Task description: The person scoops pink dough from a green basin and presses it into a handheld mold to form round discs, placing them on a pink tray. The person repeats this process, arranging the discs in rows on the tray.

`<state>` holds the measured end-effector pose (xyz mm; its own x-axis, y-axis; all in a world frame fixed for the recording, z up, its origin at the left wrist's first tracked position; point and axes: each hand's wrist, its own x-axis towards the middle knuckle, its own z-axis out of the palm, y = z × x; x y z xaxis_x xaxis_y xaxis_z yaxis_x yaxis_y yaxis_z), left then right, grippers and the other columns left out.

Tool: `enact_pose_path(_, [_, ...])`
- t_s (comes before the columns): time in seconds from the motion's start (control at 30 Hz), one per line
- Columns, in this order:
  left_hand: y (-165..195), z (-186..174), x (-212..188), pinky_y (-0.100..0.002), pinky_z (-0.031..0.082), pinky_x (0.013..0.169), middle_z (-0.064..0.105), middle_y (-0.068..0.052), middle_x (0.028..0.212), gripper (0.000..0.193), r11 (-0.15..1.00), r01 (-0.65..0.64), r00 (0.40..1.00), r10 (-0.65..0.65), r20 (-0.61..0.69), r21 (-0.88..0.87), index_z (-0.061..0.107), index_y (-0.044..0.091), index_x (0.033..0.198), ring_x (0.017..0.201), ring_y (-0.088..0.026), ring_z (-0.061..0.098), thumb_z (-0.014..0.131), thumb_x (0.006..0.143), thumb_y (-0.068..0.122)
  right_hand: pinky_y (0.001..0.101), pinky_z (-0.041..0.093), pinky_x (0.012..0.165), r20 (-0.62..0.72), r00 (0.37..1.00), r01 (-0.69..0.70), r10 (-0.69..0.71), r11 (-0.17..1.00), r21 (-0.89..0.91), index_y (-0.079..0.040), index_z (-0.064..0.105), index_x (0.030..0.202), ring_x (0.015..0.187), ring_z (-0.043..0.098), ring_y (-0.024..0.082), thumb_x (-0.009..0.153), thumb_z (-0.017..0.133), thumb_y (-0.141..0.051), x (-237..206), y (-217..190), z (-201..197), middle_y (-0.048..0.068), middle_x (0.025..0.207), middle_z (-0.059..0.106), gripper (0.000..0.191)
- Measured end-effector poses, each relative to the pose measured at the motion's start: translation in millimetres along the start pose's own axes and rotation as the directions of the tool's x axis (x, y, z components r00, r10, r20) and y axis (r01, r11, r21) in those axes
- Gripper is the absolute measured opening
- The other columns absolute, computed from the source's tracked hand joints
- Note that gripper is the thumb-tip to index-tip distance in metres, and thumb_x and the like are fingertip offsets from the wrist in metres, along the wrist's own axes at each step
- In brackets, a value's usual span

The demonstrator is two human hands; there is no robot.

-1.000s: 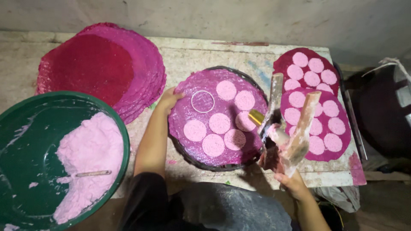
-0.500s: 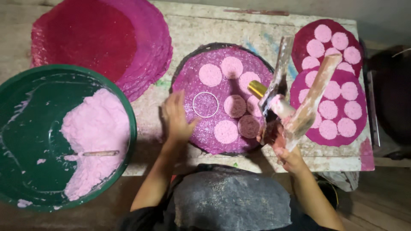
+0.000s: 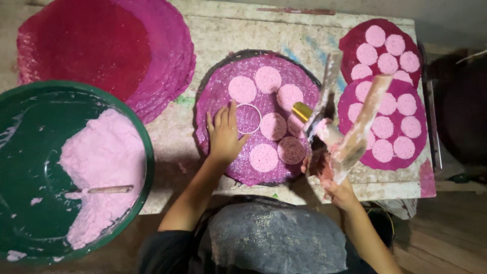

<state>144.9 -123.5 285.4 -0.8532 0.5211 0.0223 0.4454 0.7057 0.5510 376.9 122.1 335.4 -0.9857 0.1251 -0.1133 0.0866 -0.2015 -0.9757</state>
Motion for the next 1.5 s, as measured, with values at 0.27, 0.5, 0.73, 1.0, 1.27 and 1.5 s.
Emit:
enact_pose_path(0.27, [3.2,-27.0,60.0,-0.054,0.035,0.126,0.035,-0.034,0.160,0.094,-0.490,0.226,0.947,0.312,0.073,-0.842,0.033,-0.010,0.158,0.146,-0.044,0.040,0.059,0.104,0.063,0.0435,0.051,0.094,0.424,0.866,-0.356,0.266,0.923,0.147,-0.002,0.040,0.153,0.110,0.063,0.029,0.084,0.063,-0.078,48.7,-20.2,10.1,0.018,0.121,0.062,0.106])
enact_pose_path(0.5, [17.4,-64.1,70.9,-0.046,0.038,0.119,0.050,-0.015,0.136,0.070,-0.657,0.159,0.859,0.459,-0.225,-0.737,0.050,0.012,0.141,0.134,-0.032,0.045,0.069,0.085,0.048,0.0470,0.056,0.100,0.566,0.608,-0.515,0.557,0.819,-0.253,0.004,0.043,0.145,0.117,0.064,0.035,0.093,0.034,-0.083,101.5,-43.0,-7.4,0.025,0.126,0.064,0.101])
enact_pose_path(0.73, [1.9,-74.5,135.7,-0.041,0.039,0.116,0.058,-0.005,0.113,0.038,-0.663,-0.046,0.833,0.388,-0.395,-0.747,0.057,0.014,0.116,0.123,-0.023,0.057,0.065,0.082,0.027,0.0416,0.057,0.103,0.273,0.542,-0.430,0.795,0.542,-0.722,-0.002,0.054,0.143,0.123,0.065,0.029,0.091,0.023,-0.077,174.6,-98.1,-64.6,0.020,0.134,0.068,0.097])
enact_pose_path(1.0, [-23.6,-20.1,158.0,-0.042,0.045,0.115,0.060,-0.005,0.111,0.029,-0.898,0.019,0.880,0.224,-0.420,-0.440,0.056,0.010,0.116,0.114,-0.022,0.059,0.053,0.091,0.025,0.0380,0.043,0.109,0.125,0.575,-0.554,0.808,0.497,-0.667,-0.006,0.046,0.150,0.131,0.056,0.024,0.091,0.025,-0.073,210.4,-113.4,-14.4,0.011,0.146,0.058,0.092])
enact_pose_path(1.27, [-67.0,-21.4,161.5,-0.044,0.048,0.111,0.061,-0.005,0.106,0.029,-0.916,-0.004,0.848,0.210,-0.487,-0.401,0.058,0.009,0.114,0.107,-0.022,0.059,0.049,0.099,0.032,0.0371,0.056,0.086,0.145,0.636,-0.443,0.758,0.513,-0.735,-0.004,0.063,0.133,0.096,0.066,0.023,0.093,0.021,-0.074,219.1,-101.6,36.3,0.014,0.111,0.072,0.091])
enact_pose_path(1.5, [-57.8,-10.9,148.1,-0.038,0.050,0.104,0.061,-0.006,0.107,0.027,-0.927,0.005,0.900,0.168,-0.403,-0.375,0.057,0.009,0.114,0.107,-0.022,0.059,0.050,0.101,0.032,0.0353,0.056,0.075,0.190,0.608,-0.514,0.771,0.565,-0.645,-0.005,0.069,0.123,0.083,0.067,0.018,0.091,0.025,-0.073,210.0,-102.6,48.1,0.006,0.096,0.075,0.088])
